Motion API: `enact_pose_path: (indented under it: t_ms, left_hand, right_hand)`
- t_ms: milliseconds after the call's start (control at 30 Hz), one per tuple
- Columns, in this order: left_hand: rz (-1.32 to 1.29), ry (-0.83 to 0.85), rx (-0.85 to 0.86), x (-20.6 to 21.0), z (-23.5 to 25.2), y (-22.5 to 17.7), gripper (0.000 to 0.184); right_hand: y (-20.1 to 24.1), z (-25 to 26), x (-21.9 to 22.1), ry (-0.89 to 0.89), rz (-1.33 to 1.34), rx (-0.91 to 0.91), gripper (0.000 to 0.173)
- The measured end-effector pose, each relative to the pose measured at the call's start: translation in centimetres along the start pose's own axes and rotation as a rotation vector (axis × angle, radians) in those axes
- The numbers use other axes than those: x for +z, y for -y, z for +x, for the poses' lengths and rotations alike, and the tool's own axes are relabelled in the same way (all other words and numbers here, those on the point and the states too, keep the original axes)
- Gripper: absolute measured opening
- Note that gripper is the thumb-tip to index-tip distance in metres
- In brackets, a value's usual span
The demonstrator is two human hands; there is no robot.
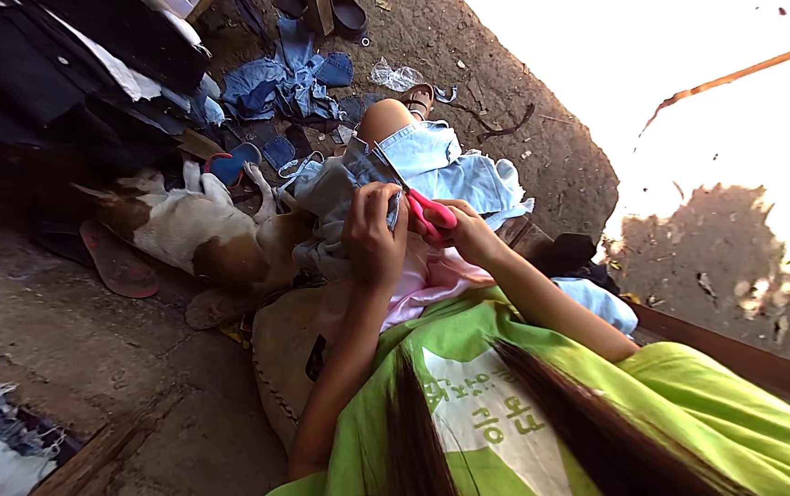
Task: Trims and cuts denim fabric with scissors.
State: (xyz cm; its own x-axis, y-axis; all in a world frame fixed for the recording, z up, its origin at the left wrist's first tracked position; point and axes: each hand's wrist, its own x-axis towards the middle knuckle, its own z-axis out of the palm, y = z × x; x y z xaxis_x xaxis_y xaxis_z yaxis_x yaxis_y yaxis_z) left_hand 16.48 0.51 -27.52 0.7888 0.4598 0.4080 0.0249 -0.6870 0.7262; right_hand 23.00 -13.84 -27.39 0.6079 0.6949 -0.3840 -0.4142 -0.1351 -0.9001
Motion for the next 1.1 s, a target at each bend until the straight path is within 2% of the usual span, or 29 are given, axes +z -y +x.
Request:
enact_pose_path:
  t_ms: [533,700,900,1100]
  left_hand:
    - [-0.052,-0.029,-0.025,-0.2,-0.2,0.1,0.015]
    - [-0.073,-0.046,-0.013,-0.1,-0.3,0.1,0.015]
    - [-0.105,-0.070,-0.016,-0.1,-0.3,0.3,0.015]
    - [-0.119,-0.063,-0.024,-0.2,-0.3,0.3,0.014]
  right_hand:
    - [1.4,0.1,0.1,0.008,0.078,0.060,0.039]
    - [1.9,0.7,0.4,0.010,-0.002,0.103,0.042]
    - [0.8,0.7,0.1,0.045,0.034,0.021,0.037]
    - [2.2,1.3,0.6,0.026,-0.009,0.111,0.038]
